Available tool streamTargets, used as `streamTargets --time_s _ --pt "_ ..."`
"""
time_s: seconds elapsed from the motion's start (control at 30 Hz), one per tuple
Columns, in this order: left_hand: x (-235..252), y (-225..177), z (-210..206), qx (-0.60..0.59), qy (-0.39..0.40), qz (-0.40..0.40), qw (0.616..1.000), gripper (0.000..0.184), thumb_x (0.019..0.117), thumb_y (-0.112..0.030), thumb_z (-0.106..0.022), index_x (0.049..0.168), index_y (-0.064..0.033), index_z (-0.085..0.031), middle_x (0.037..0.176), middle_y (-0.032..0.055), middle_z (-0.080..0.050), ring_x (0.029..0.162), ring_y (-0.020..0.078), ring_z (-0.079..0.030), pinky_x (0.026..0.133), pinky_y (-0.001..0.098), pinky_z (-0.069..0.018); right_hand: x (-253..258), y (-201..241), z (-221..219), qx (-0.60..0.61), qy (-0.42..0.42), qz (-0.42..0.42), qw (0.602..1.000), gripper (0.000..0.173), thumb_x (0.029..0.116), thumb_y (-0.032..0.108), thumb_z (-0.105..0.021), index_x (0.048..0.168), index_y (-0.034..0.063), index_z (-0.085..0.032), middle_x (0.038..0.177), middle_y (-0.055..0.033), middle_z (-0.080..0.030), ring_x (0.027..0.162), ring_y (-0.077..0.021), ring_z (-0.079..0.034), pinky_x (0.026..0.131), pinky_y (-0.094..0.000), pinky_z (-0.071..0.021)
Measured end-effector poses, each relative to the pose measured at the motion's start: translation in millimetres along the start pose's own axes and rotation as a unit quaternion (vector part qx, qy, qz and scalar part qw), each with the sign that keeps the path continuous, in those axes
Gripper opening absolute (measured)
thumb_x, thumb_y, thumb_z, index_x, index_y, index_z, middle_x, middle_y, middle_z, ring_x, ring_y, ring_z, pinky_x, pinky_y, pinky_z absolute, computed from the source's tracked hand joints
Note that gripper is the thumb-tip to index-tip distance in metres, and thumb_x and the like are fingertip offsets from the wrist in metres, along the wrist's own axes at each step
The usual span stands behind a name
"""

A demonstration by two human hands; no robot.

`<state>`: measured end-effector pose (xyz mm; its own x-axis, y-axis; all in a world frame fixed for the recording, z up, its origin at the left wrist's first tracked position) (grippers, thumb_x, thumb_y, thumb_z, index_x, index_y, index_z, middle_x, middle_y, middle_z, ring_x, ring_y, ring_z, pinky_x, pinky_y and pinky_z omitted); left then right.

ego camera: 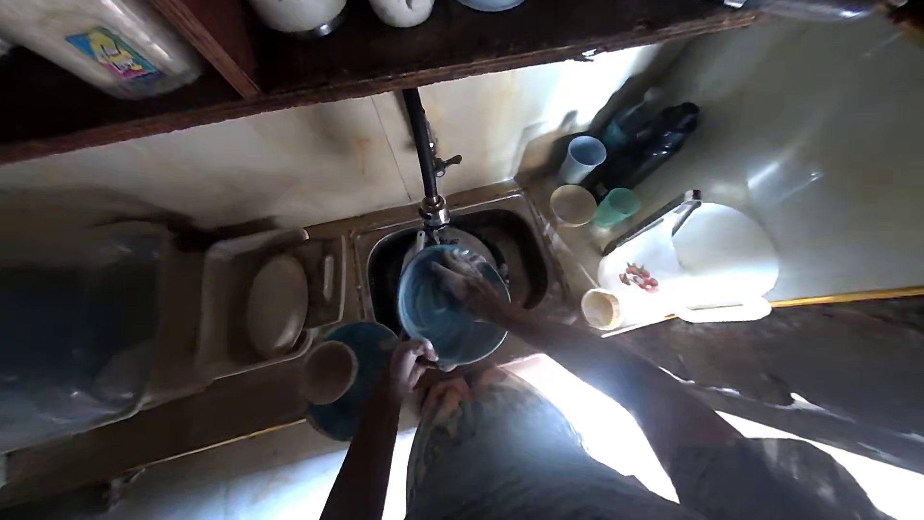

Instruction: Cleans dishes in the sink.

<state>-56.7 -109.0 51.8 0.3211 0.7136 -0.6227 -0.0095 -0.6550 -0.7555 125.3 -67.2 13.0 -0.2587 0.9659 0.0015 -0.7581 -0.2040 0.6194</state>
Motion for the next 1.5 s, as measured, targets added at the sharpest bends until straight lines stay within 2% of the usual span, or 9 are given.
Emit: streamTargets --time_s 0.17,0.37,0.53,0.7,0.83,1.0,1.2,1.37,1.5 --pt "3.5 -16.5 26.2 -0.041 -0.054 -0.045 0.997 0.026 0.0856 0.009 -0.04 0.079 -0.0127 -0.053 0.058 -0.0067 -0.061 0.05 0.0025 -0.059 0.05 0.0198 -0.0537 -33.1 50.4 1.2 0.071 0.14 0.16 0.975 0.056 0.0946 0.009 -0.064 0.149 0.0122 -0.054 0.163 -0.0118 -0.04 0.155 -0.0356 -0.026 0.126 -0.057 -0.0194" --pt "-2.5 -6.2 -10.1 -0.031 0.012 0.004 0.999 0.032 0.0929 0.01 -0.039 0.076 -0.013 -0.054 0.061 -0.0063 -0.063 0.051 0.0004 -0.057 0.05 0.016 -0.0493 -10.4 19.5 1.3 0.104 0.081 -0.052 0.99 0.045 0.0988 0.01 -0.064 0.142 -0.0029 -0.056 0.143 -0.0222 -0.058 0.135 -0.0321 -0.054 0.117 -0.045 -0.0384" --pt "-0.5 -5.9 29.0 -0.083 -0.049 -0.03 0.995 0.025 0.0852 0.007 -0.038 0.082 -0.0135 -0.052 0.057 -0.006 -0.061 0.048 0.0047 -0.06 0.049 0.0234 -0.0552 -40.7 39.4 3.6 0.091 0.14 0.181 0.969 0.05 0.0934 0.003 -0.063 0.144 0.0035 -0.059 0.159 -0.0183 -0.044 0.153 -0.0371 -0.03 0.127 -0.0529 -0.0208" --pt "-3.1 3.7 1.8 -0.042 0.016 0.006 0.999 0.028 0.0888 0.008 -0.039 0.081 -0.0134 -0.055 0.062 -0.0058 -0.064 0.053 0.0035 -0.061 0.053 0.0206 -0.0541 -4.1 13.5 4.8 0.062 0.0 0.049 0.997 0.046 0.0977 0.007 -0.063 0.144 0.0047 -0.058 0.151 -0.0176 -0.053 0.142 -0.0328 -0.049 0.12 -0.0482 -0.0384" --pt "7.3 -3.6 22.7 -0.066 -0.049 -0.023 0.996 0.027 0.0883 0.006 -0.038 0.078 -0.0124 -0.054 0.059 -0.0048 -0.061 0.05 0.0052 -0.059 0.051 0.0231 -0.0546 -28.2 69.1 -0.7 0.094 0.155 0.164 0.97 0.051 0.0966 0.013 -0.066 0.146 0.0064 -0.056 0.16 -0.0135 -0.044 0.154 -0.0321 -0.03 0.127 -0.053 -0.0184" --pt "-5.1 8.5 20.6 -0.063 0.005 -0.015 0.998 0.03 0.0847 0.003 -0.041 0.072 -0.018 -0.058 0.059 -0.0071 -0.063 0.051 0.0033 -0.06 0.053 0.0223 -0.0544 -11.5 -8.7 10.4 0.007 0.107 0.038 0.994 0.061 0.0916 0.001 -0.066 0.15 0.0117 -0.053 0.161 -0.014 -0.042 0.149 -0.0317 -0.039 0.122 -0.0491 -0.0336" --pt "2.5 -9.5 21.9 -0.066 -0.034 -0.04 0.996 0.029 0.0863 0.008 -0.038 0.078 -0.0132 -0.055 0.059 -0.0054 -0.064 0.05 0.0038 -0.06 0.05 0.0206 -0.0539 -28.0 71.6 10.5 0.075 0.17 0.205 0.961 0.056 0.0948 0.009 -0.065 0.149 0.0043 -0.052 0.162 -0.014 -0.041 0.155 -0.032 -0.028 0.128 -0.0516 -0.0147" --pt "-9.7 -1.7 12.5 -0.042 -0.002 -0.017 0.999 0.037 0.0911 0.009 -0.036 0.073 -0.0162 -0.057 0.06 -0.0077 -0.064 0.052 0.0006 -0.06 0.053 0.0179 -0.0523 -2.2 0.6 12.6 0.005 0.072 0.051 0.996 0.061 0.0925 0.005 -0.069 0.151 0.0074 -0.05 0.161 -0.0158 -0.042 0.149 -0.0328 -0.039 0.121 -0.0512 -0.0341" --pt "2.7 -10.1 7.9 -0.039 -0.008 -0.033 0.999 0.027 0.0863 0.009 -0.041 0.08 -0.0117 -0.056 0.063 -0.005 -0.064 0.055 0.0044 -0.062 0.056 0.0218 -0.0557 -15.1 72.8 1.3 0.103 0.116 0.134 0.979 0.06 0.0933 0.013 -0.069 0.149 -0.0012 -0.049 0.16 -0.0204 -0.042 0.153 -0.0351 -0.031 0.127 -0.0513 -0.0203"
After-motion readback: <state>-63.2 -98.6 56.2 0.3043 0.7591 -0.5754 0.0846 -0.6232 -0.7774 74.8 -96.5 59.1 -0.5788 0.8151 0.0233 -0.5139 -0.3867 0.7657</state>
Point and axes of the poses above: each hand's wrist, its own x-axis towards the middle knuckle, its own z-axis out of the back of the hand, y = z × x, the point moved 4 cm from there along x, towards the middle knuckle
